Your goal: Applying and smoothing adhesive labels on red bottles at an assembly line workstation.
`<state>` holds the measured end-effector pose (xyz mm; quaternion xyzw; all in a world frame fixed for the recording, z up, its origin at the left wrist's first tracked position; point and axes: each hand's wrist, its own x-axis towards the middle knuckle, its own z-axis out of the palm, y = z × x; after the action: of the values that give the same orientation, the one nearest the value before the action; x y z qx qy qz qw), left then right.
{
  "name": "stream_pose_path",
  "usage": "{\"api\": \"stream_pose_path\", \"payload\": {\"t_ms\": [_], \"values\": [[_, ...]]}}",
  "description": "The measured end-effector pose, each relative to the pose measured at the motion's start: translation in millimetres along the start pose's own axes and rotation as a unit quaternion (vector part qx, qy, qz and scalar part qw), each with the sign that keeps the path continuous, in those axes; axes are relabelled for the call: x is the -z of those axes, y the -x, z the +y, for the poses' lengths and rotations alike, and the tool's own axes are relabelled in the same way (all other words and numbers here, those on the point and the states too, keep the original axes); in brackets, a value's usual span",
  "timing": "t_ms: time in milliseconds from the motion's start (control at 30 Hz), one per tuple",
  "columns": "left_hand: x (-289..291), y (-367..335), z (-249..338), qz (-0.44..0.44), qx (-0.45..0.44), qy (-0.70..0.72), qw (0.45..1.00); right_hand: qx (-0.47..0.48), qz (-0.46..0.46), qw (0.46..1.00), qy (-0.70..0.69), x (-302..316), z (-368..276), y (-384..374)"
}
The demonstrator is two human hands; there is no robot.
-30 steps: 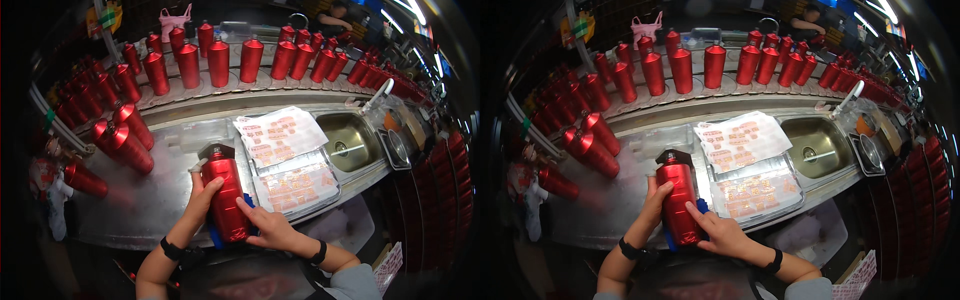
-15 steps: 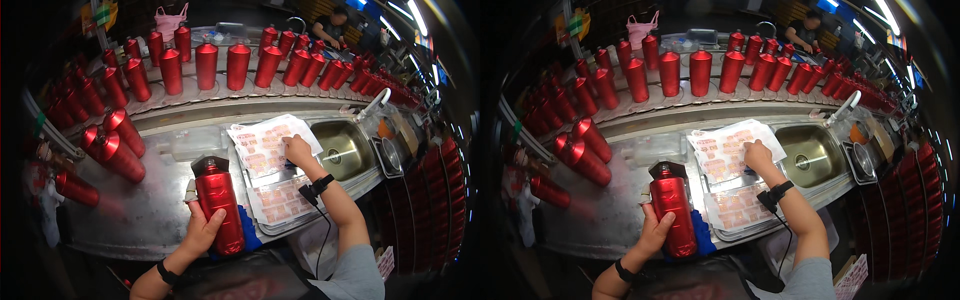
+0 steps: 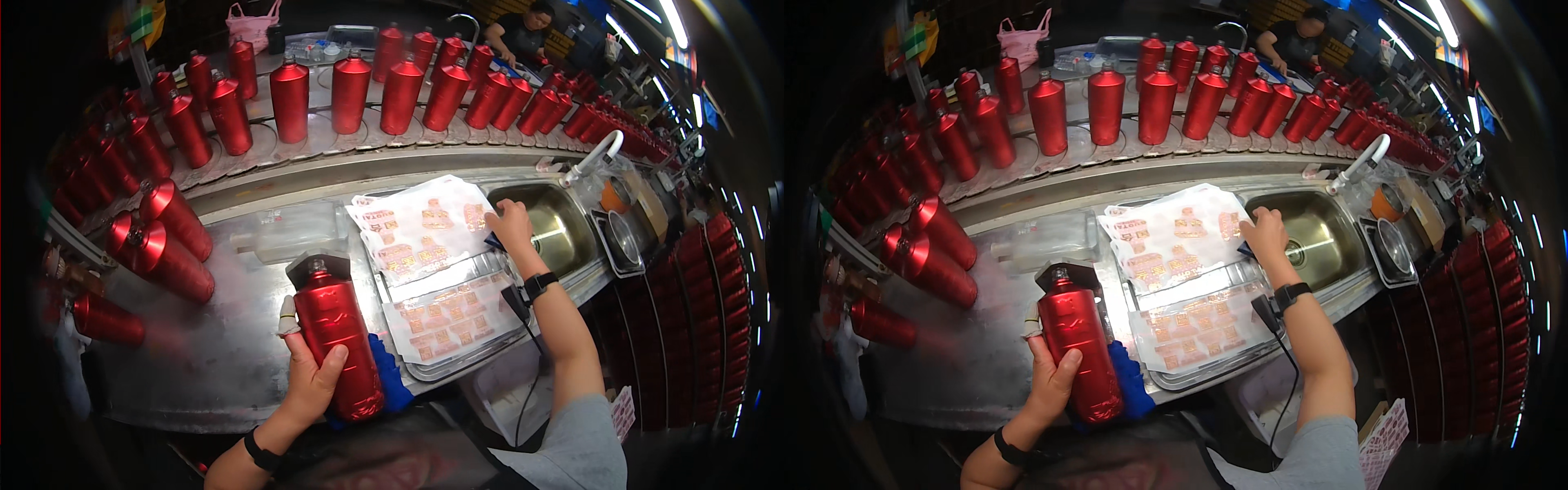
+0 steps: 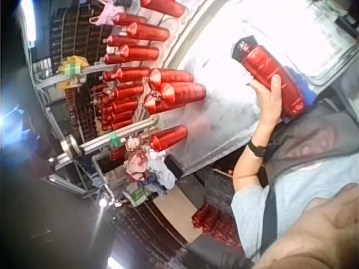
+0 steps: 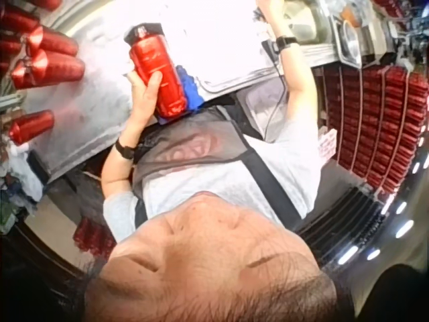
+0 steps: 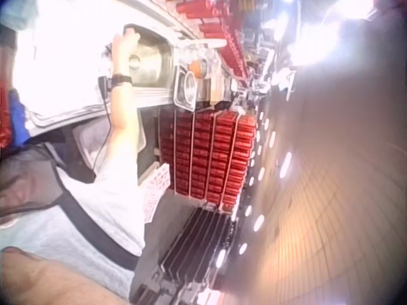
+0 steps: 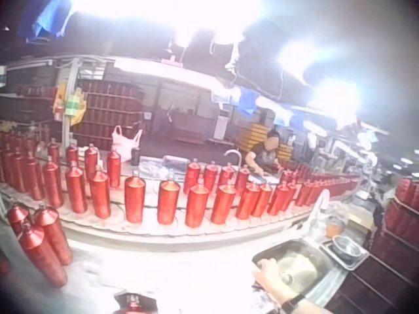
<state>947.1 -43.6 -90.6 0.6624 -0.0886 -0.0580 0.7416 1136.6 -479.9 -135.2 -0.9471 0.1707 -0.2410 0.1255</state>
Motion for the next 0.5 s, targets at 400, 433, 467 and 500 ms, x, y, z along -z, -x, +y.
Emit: {"api": "stream_pose_path", "payload": {"t_ms": [400,433,467,500], "values": [[7.2,-3.2,0.8,0.021,-0.020,-0.020,0.999,-0.205,-0.062,0.977,0.019,-27.9,139.2,-30.2],[5.8,-1.7,1.9,0.021,-0.025,-0.026,0.999,-0.188,-0.140,0.969,0.076,-28.0,152.5,-22.9],[5.5,-0.4,3.6,0.017,-0.021,-0.023,0.999,-0.171,-0.220,0.947,0.157,-27.3,161.9,-17.7],[5.3,-0.6,4.9,0.015,-0.018,-0.022,0.999,-0.165,-0.217,0.953,0.133,-25.9,167.7,-13.0]]}}
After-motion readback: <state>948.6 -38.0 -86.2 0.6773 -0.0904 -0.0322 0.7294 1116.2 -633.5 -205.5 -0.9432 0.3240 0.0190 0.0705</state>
